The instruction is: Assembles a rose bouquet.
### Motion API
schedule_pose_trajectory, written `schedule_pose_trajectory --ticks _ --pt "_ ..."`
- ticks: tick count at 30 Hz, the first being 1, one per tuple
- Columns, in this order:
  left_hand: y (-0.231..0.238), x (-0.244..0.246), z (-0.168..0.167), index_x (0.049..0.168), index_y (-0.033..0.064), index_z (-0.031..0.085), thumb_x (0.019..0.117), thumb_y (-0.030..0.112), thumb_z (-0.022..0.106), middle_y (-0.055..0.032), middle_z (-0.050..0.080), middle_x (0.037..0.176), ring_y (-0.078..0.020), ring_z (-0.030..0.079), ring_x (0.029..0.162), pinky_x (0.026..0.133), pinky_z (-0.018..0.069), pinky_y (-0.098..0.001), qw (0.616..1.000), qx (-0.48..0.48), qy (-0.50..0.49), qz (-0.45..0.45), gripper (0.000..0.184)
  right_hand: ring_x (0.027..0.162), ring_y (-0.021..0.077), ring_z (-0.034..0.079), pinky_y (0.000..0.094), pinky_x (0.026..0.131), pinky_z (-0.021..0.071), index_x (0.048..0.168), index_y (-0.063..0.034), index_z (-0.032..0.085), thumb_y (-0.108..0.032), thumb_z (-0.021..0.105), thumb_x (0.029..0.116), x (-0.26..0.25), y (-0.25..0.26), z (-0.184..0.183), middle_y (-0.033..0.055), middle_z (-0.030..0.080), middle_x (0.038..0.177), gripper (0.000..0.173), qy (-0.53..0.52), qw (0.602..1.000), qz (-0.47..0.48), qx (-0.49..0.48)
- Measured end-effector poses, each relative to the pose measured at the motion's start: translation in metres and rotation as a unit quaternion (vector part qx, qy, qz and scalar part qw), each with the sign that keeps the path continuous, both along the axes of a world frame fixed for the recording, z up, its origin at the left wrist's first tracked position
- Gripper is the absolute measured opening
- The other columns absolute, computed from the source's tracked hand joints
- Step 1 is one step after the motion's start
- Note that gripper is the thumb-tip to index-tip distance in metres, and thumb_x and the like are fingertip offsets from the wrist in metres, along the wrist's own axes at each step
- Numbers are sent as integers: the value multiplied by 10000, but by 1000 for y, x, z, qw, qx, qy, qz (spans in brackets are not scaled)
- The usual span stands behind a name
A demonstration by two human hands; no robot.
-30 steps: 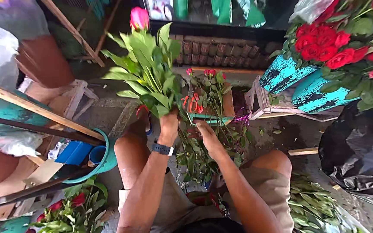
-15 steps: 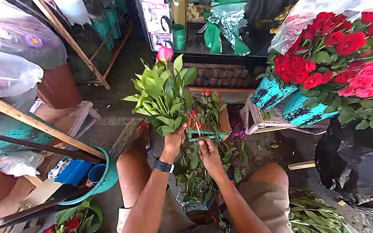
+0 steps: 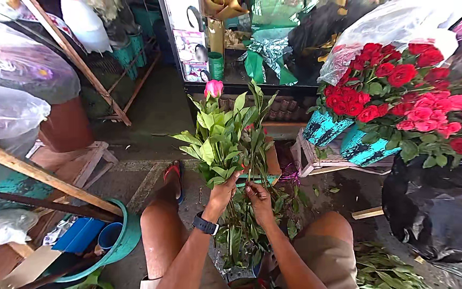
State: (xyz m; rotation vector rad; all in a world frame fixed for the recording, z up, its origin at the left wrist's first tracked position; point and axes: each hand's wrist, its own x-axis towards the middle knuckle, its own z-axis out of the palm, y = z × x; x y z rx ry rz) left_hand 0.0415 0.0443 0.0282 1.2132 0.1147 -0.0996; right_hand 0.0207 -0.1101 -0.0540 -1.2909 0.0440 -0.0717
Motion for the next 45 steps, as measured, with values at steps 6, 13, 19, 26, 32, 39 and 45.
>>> schedule_pose_trajectory --ticks 6,13,19,26,32,39,45 --pt "-5 -5 2 1069 34 748 1006 175 664 18 523 597 -64 429 484 498 414 -208 1000 -18 1 -8 175 914 224 698 361 831 615 1185 35 691 -26 666 972 -3 5 -7 151 703 1102 223 -5 999 23 -34" --pt "-10 -6 -3 932 69 703 1014 226 663 11 517 570 -101 485 502 552 468 -249 998 62 -19 26 181 984 199 685 330 858 612 1103 -3 749 -32 717 934 -16 11 -9 124 695 1097 174 -67 993 7 -100" --pt "-7 -8 3 1145 61 693 979 250 713 -14 679 881 -92 574 642 627 522 -250 996 86 -13 26 253 980 184 687 314 838 620 1079 -2 755 -31 743 909 -21 10 -7 122 693 1091 173 -84 989 2 -122" --pt "-9 -12 8 1200 30 685 963 199 729 -60 735 1108 -126 687 999 924 563 -301 999 49 -9 -5 295 994 158 680 296 864 612 1068 -1 752 -18 726 913 -25 8 -26 113 686 1087 158 -98 981 23 -164" --pt "-13 -9 0 1020 5 722 1015 184 652 -80 723 823 -169 678 774 776 564 -307 999 20 -6 -42 192 969 135 677 280 858 600 1049 2 755 39 673 905 -33 14 -33 100 693 1058 170 -106 975 -10 -197" --pt "-19 -11 0 882 66 696 933 191 767 5 520 560 -98 451 455 494 451 -248 1000 8 -24 -9 152 1006 136 687 294 920 592 1084 -3 722 -15 690 906 -28 5 -15 106 689 1105 182 -109 946 96 -291" --pt "0 -17 4 1088 41 719 937 176 750 2 715 846 -79 653 717 740 580 -261 990 131 -53 -23 205 1064 184 684 396 931 594 1193 -45 721 -215 665 977 -24 -64 118 108 707 1168 280 -203 896 -56 -391"
